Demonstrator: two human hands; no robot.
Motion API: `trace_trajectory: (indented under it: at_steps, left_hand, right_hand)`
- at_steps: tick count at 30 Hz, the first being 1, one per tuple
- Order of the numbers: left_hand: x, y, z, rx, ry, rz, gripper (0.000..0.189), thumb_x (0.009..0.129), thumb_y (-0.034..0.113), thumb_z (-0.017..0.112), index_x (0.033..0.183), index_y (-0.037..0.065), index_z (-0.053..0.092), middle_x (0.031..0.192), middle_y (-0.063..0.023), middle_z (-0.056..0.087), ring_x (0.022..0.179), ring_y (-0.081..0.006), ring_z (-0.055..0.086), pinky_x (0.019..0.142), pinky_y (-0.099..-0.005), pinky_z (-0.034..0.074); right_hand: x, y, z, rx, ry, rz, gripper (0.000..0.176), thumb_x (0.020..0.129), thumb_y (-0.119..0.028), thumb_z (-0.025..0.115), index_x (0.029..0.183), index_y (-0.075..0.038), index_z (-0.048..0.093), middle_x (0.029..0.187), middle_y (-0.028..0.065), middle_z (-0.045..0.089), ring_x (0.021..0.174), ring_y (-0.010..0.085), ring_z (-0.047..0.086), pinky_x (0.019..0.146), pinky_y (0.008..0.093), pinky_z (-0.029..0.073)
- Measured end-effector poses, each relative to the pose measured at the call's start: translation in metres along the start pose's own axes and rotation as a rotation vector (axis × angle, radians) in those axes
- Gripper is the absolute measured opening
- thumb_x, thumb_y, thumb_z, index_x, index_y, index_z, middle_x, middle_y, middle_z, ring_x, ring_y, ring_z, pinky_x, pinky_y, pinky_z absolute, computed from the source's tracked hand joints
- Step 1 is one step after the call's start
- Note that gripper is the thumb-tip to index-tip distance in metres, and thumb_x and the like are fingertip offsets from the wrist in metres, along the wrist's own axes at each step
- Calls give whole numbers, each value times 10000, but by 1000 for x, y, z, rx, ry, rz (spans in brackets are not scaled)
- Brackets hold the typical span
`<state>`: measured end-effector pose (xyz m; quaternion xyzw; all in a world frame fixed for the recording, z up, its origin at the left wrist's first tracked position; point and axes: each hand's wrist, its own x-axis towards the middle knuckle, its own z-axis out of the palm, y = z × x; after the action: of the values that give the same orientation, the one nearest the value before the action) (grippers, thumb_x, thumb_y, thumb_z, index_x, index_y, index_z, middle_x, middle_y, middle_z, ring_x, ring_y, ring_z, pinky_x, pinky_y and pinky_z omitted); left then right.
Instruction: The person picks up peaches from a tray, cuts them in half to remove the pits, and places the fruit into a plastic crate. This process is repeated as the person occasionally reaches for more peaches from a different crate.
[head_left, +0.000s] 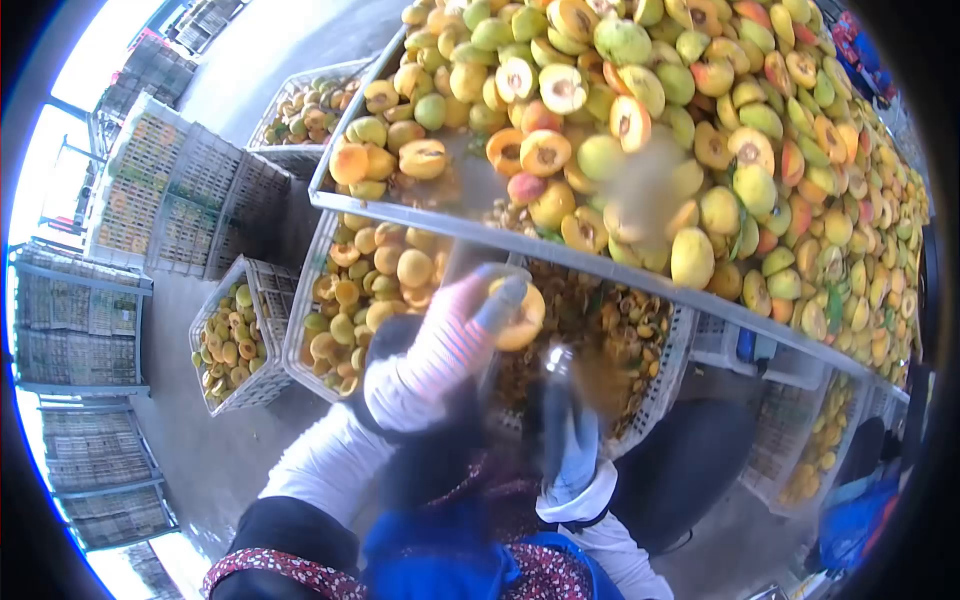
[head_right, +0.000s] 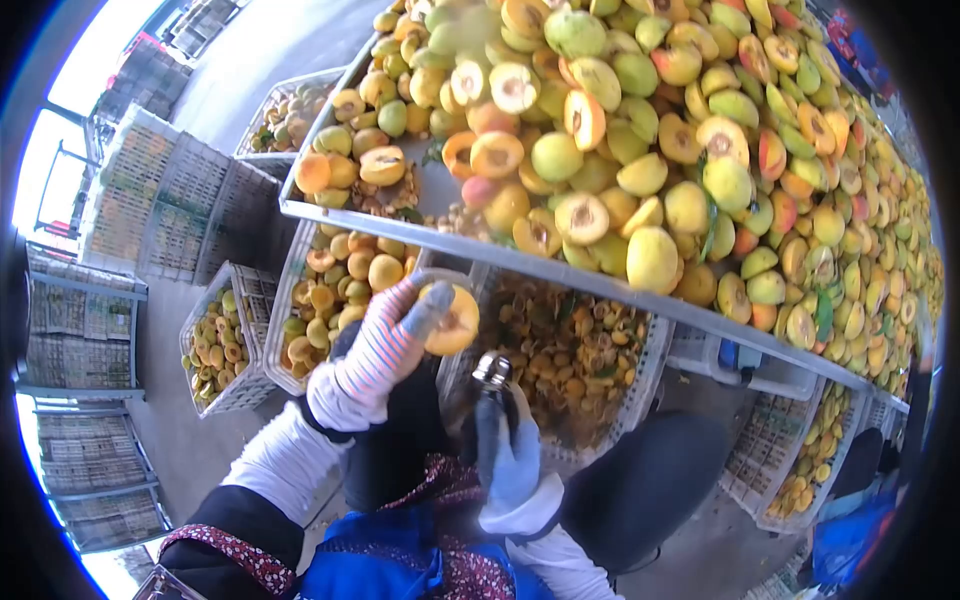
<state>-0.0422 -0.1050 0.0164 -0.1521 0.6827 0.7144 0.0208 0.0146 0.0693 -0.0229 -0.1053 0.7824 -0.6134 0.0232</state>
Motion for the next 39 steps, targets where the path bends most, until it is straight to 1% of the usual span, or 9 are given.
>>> trace_trajectory:
  at_steps: [2,10,18,22,24,27,29,31,39]
  left_hand:
    - [-31,-6,15,-308,-72,-191,376,975,326,505,1161,6,568,950,-28,632,877,-81,587,788,-226,473]
    - [-75,-43,40,-186,171,8,359,980,333,496,1102,7,581,948,-38,628,878,-85,579,806,-230,462]
    - [-88,-46,38,22,171,-13,293,980,277,501,1031,6,601,874,-33,624,810,-79,560,745,-232,463]
    - [-88,-51,47,-4,205,31,279,979,266,502,1015,9,604,861,-31,622,783,-74,558,721,-224,462]
    - [-90,-56,50,-79,196,33,271,976,261,505,1019,13,607,858,-23,622,758,-63,553,683,-212,457]
    - [-88,-54,45,-23,97,28,257,972,248,511,1027,17,608,860,-19,623,750,-59,550,663,-205,454]
    - [-83,-49,40,-82,-13,-33,234,969,222,511,1035,19,607,857,-15,622,743,-59,546,660,-210,458]
    - [-77,-64,35,-40,-93,-74,241,966,232,520,1043,20,603,861,-12,622,743,-63,547,667,-211,461]
    - [-92,-56,35,-789,36,-327,372,957,408,516,919,61,642,799,-20,634,687,-107,584,671,-245,472]
  right_hand:
    - [-2,11,6,-338,97,-355,270,950,-256,515,1031,1,537,764,164,620,616,308,603,550,382,455]
    - [-28,-7,6,-211,-103,80,254,922,-247,520,1011,-10,518,779,230,603,684,428,579,582,478,435]
    - [-54,5,10,-77,-110,86,316,935,-245,499,1132,2,510,842,228,601,778,377,598,658,404,466]
    - [-75,44,24,-355,59,-389,338,955,-276,500,1171,-16,502,855,153,633,775,320,609,681,364,486]
    - [-73,38,21,-286,26,-331,334,969,-325,483,1123,-31,514,798,89,614,672,246,579,596,331,480]
    - [-51,-8,-13,108,-374,528,368,983,-397,439,1057,-46,524,703,16,540,530,140,486,463,270,423]
    - [-43,-12,-22,909,-694,1073,411,985,-442,412,1033,-50,526,655,-13,477,466,88,415,399,232,372]
    - [-44,15,-9,2191,-886,1172,458,979,-484,392,1027,-49,526,624,-30,415,428,51,349,361,199,325]
    - [-36,11,-9,2377,-858,814,444,963,-504,413,1003,-70,496,612,-32,416,428,39,421,353,184,388]
